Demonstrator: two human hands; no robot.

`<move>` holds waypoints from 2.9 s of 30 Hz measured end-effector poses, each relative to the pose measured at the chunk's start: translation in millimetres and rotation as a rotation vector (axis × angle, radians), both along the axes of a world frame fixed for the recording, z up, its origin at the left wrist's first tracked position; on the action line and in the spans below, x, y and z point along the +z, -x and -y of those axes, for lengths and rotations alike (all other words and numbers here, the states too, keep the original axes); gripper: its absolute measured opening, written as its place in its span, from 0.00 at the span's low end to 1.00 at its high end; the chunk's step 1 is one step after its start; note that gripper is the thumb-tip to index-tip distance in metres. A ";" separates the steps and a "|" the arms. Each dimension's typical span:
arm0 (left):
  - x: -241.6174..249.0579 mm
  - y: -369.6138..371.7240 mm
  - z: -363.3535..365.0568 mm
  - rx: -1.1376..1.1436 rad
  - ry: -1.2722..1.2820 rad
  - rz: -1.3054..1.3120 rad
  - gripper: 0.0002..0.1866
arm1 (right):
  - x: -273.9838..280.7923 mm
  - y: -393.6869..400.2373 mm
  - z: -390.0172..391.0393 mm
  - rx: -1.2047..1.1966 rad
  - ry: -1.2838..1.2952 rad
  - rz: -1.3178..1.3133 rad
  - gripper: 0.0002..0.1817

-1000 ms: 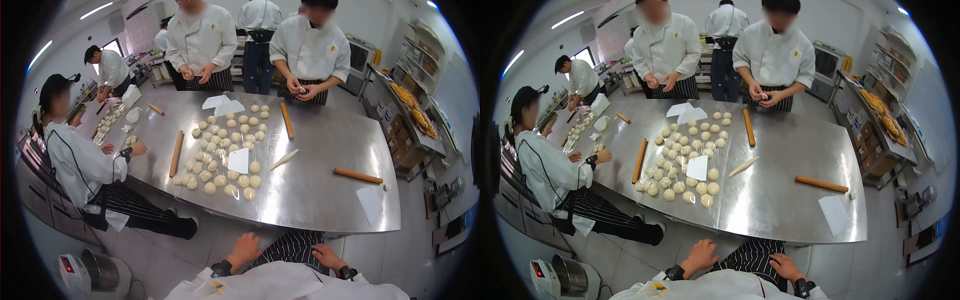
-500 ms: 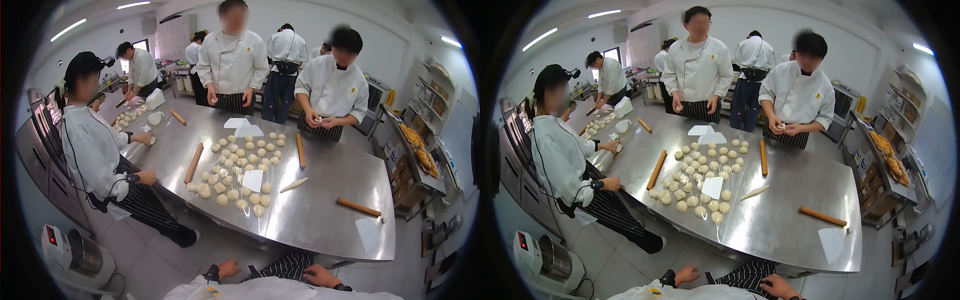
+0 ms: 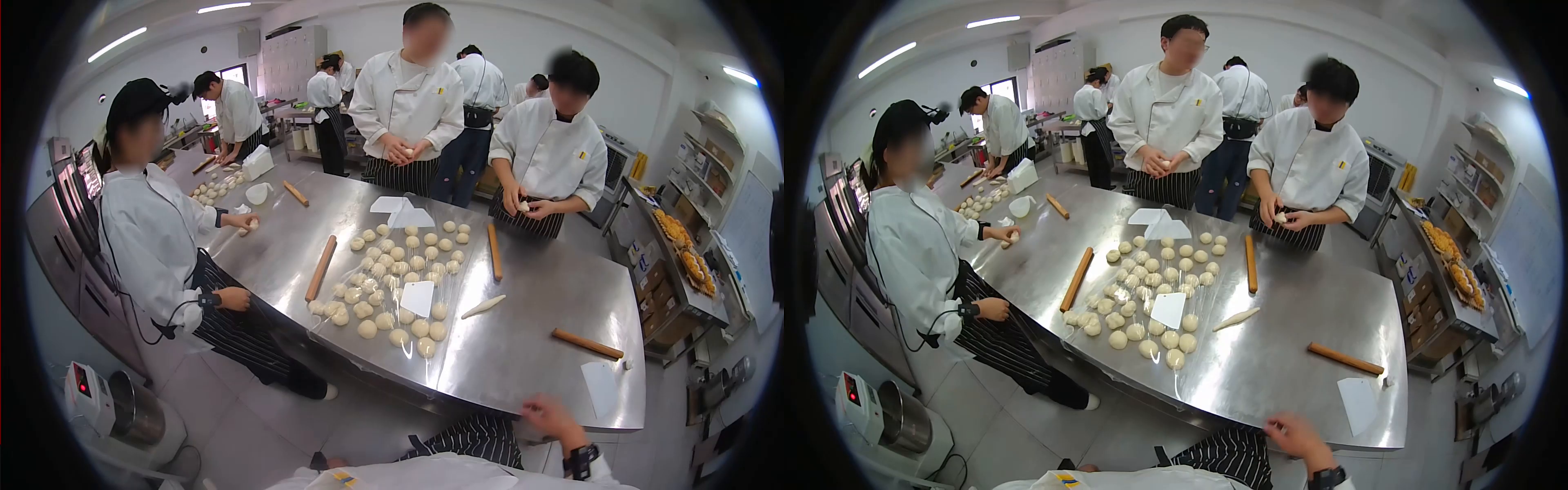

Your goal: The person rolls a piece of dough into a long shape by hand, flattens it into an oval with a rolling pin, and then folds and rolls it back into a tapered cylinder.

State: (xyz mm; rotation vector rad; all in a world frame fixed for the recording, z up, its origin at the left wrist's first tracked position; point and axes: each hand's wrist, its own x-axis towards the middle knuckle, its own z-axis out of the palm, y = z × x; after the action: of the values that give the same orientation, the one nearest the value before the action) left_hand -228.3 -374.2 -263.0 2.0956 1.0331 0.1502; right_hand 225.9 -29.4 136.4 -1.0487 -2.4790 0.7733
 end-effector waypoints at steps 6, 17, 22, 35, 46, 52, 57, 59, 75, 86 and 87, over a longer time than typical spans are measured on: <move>180.1 -35.5 -81.5 1.002 0.283 -0.016 0.28 | 257.3 25.1 -14.3 0.228 -0.930 -0.478 0.12; 362.2 -45.6 -115.2 0.965 -0.064 0.035 0.23 | 386.3 83.9 44.6 0.987 -1.443 -0.579 0.32; 360.5 -65.0 -92.8 1.003 0.028 0.078 0.23 | 378.5 94.3 34.1 1.006 -1.428 -0.621 0.31; 283.6 -66.8 -59.8 0.821 0.126 -0.163 0.24 | 354.7 116.1 16.3 1.068 -1.474 -0.611 0.29; 199.7 -75.2 -16.4 0.853 0.630 -0.243 0.26 | 352.6 136.3 -10.0 0.967 -1.312 -0.647 0.27; 138.3 -54.2 19.8 1.097 0.660 -0.134 0.22 | 263.9 159.4 -43.7 0.559 -0.805 -0.324 0.21; 88.4 -36.9 36.0 0.969 0.576 -0.142 0.16 | 57.9 151.9 -78.8 0.172 -0.144 0.070 0.19; 30.9 -30.4 42.4 0.832 0.402 -0.307 0.16 | -20.5 122.9 -81.5 0.060 -0.056 0.245 0.21; 136.8 -16.3 -99.0 1.352 0.271 0.146 0.26 | -75.6 100.5 -51.2 -0.187 0.036 0.534 0.29; 316.1 228.8 -301.8 1.877 -0.676 0.314 0.40 | -89.2 99.8 -41.3 -0.225 0.025 0.557 0.28; 314.0 246.2 -306.6 1.975 -0.593 0.254 0.41 | -99.6 94.4 -46.4 -0.203 -0.026 0.576 0.27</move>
State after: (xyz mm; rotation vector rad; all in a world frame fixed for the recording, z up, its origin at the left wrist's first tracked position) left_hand -474.6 -67.6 51.0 0.5533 2.6120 1.6954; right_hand 131.5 17.0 36.8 -1.6721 -2.7546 0.4122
